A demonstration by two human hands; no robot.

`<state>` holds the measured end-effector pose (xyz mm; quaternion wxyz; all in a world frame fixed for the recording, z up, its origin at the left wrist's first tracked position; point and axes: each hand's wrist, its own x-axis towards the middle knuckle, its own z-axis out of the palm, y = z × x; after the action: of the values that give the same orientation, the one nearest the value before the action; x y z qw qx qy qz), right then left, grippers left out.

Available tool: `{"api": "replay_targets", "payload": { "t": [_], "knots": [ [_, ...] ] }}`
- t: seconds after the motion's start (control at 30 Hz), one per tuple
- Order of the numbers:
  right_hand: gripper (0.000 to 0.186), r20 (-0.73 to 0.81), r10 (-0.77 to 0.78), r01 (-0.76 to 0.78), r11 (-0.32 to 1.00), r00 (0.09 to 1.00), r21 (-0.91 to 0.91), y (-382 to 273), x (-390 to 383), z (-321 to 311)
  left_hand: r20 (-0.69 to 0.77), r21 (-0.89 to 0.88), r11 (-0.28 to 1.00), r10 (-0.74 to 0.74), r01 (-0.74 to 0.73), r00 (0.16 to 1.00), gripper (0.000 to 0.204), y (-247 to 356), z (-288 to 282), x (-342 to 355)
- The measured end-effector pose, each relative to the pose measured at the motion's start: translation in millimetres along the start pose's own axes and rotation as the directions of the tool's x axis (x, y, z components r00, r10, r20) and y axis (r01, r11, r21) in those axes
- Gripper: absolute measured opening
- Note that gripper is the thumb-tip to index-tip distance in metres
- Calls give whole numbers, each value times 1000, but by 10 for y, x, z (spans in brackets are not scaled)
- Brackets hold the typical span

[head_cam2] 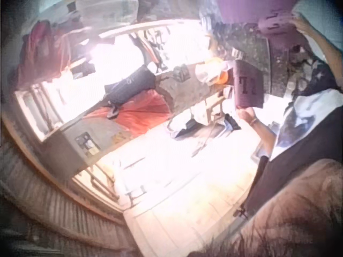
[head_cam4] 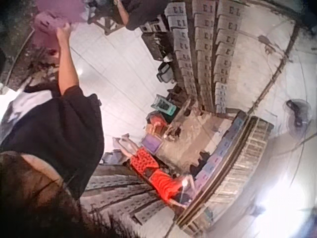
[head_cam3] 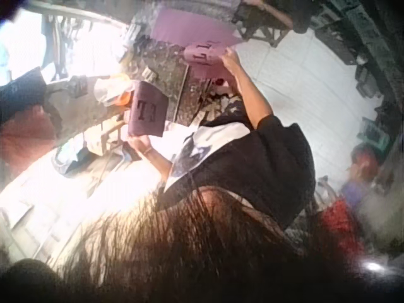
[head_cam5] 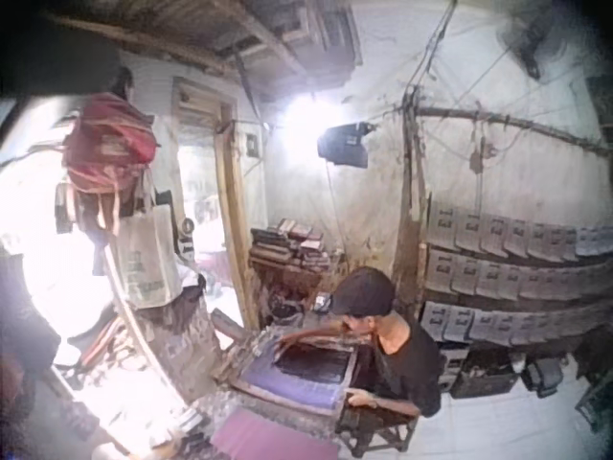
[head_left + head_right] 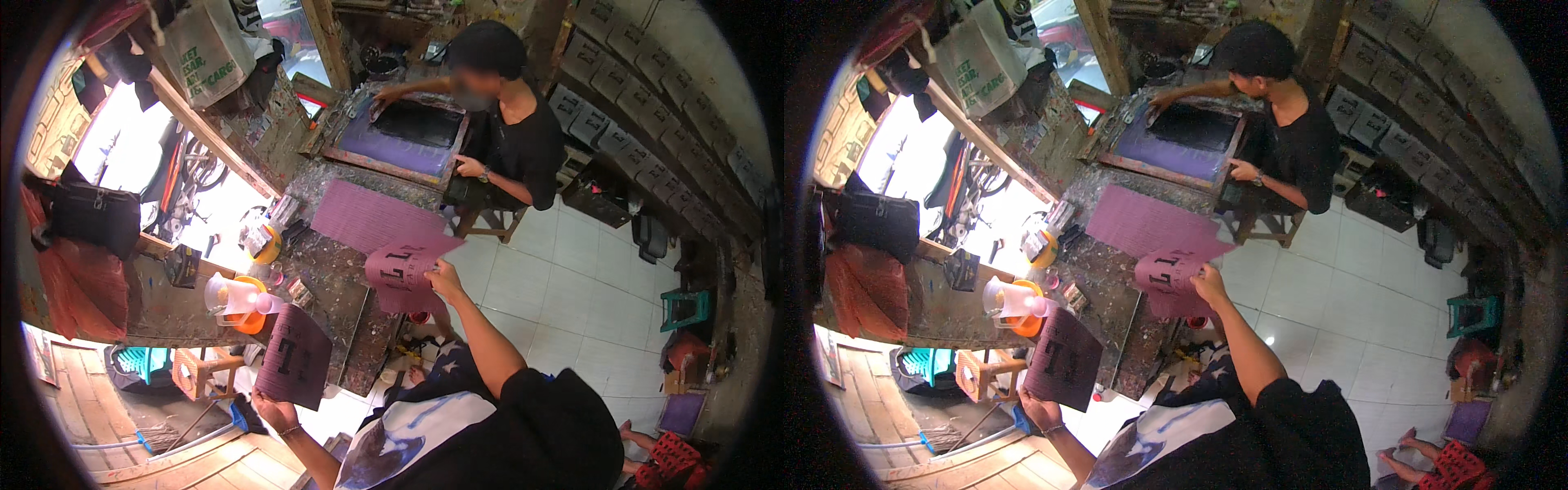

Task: The person takes purple and grey fabric pieces from a workbench and hangs them on a series of clips along overhead racks to dry.

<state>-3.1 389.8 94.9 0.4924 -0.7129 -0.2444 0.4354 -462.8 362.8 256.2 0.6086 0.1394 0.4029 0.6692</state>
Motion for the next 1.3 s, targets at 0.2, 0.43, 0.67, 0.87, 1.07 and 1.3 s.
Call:
{"api": "replay_targets", "payload": {
  "t": [0.2, 0.43, 0.67, 0.87, 1.07, 1.3],
  "knots": [
    [11, -24, 0, 9, 920, 1000, 392, -158, -1037, -731, -22, 126, 991, -40, 42, 999, 36, -95, -9, -223],
    [13, -320, -99, 212, 916, 942, 341, 105, -1796, -1869, 101, 165, 970, -197, 179, 975, 31, -523, 210, -34],
    [20, -512, 45, 189, 898, 858, 397, 315, -2538, -2694, 302, 406, 902, -282, 144, 911, 36, -1004, 1448, -844],
    [20, -504, 93, 83, 945, 859, 315, 660, -3089, -3596, 411, 329, 877, -468, 352, 783, 37, -1820, 2152, -1528],
    [8, -461, 6, 149, 943, 887, 298, 565, -3275, -4363, 319, 404, 879, -396, 254, 861, 35, -2555, 2684, -2134],
    [9, -510, -76, 62, 997, 857, -43, 1003, -3290, -5378, 453, 423, 797, -597, 431, 662, 43, -3409, 2780, -2199]
  ]
}}
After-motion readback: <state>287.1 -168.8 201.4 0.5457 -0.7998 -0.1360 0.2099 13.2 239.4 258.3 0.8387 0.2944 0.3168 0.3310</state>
